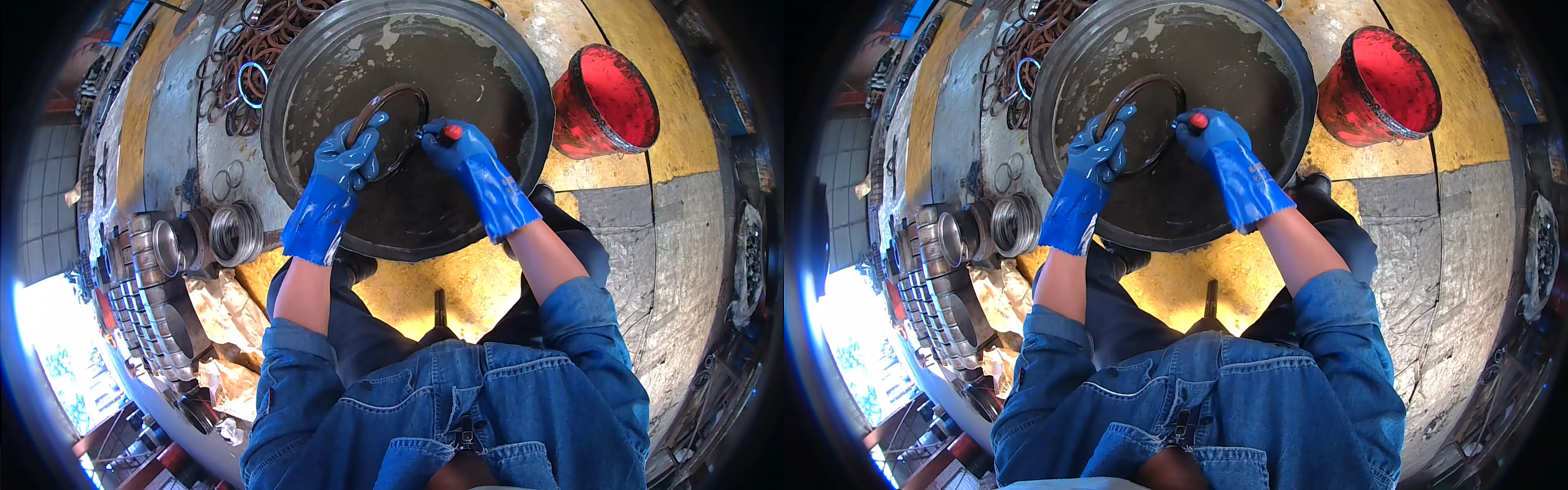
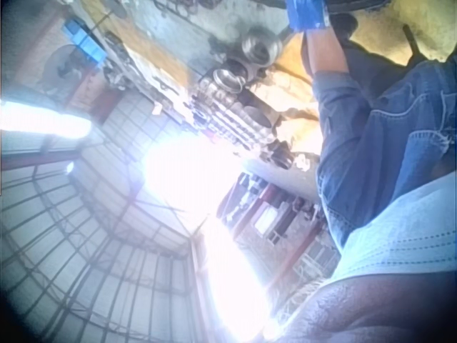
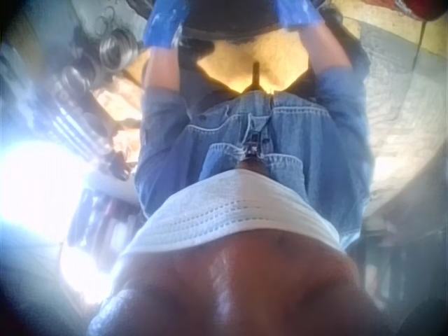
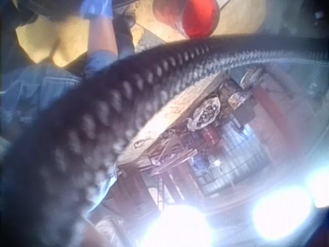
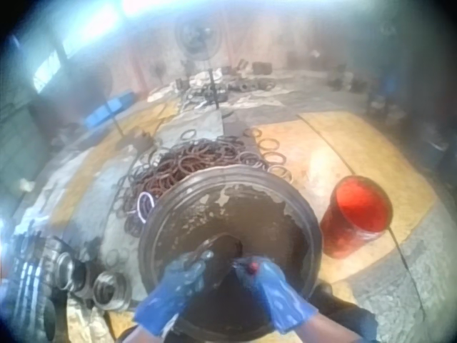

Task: The person cleans metal rings by dipping them into a bucket of liquid and scrubbing them with a brush. They handle the rings one at a time, turning them over to scrub both sides and the edges.

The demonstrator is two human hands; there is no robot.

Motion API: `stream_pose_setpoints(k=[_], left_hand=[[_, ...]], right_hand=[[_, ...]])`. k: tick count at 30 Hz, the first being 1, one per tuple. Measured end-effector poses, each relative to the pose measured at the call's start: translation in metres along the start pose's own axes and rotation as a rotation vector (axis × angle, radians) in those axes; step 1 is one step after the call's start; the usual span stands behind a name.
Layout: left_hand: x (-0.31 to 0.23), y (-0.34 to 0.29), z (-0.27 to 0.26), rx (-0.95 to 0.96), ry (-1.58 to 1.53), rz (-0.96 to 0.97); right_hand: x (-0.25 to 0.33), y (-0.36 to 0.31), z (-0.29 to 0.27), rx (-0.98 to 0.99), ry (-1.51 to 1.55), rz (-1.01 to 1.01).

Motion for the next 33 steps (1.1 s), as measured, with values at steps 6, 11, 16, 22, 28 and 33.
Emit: stream_pose_setpoints(k=[6,11,16,22,28,33], left_hand=[[0.007,0.002,-0.003,-0.031,-0.044,0.048],[0.019,0.011,-0.033,-0.138,-0.338,0.067],[0.025,0.028,-0.055,-0.084,-0.583,-0.014],[0.051,0.041,-0.049,-0.066,-0.465,-0.175],[-0.011,0.016,-0.026,-0.617,1.294,0.623],[-0.034,0.006,0.027,-0.036,1.363,0.733]], right_hand=[[0.005,-0.023,0.022,0.297,0.841,0.518],[0.017,-0.019,-0.001,0.222,0.761,0.417],[-0.014,0.001,-0.019,0.064,0.35,0.257],[0.01,-0.004,-0.021,0.28,0.742,0.176],[0.037,-0.003,-0.044,0.132,-0.233,-0.165],[0.041,0.0,-0.018,0.26,-0.7,-0.245]])
Point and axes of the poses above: each hand's wrist, its own y-axis towards the middle knuckle, its own z-axis out of the palm, x = y × z, the point moved 3 cm from there along y, towards the middle knuckle, and after that the axes turned 10 degrees about y, right-handed, at the moved point
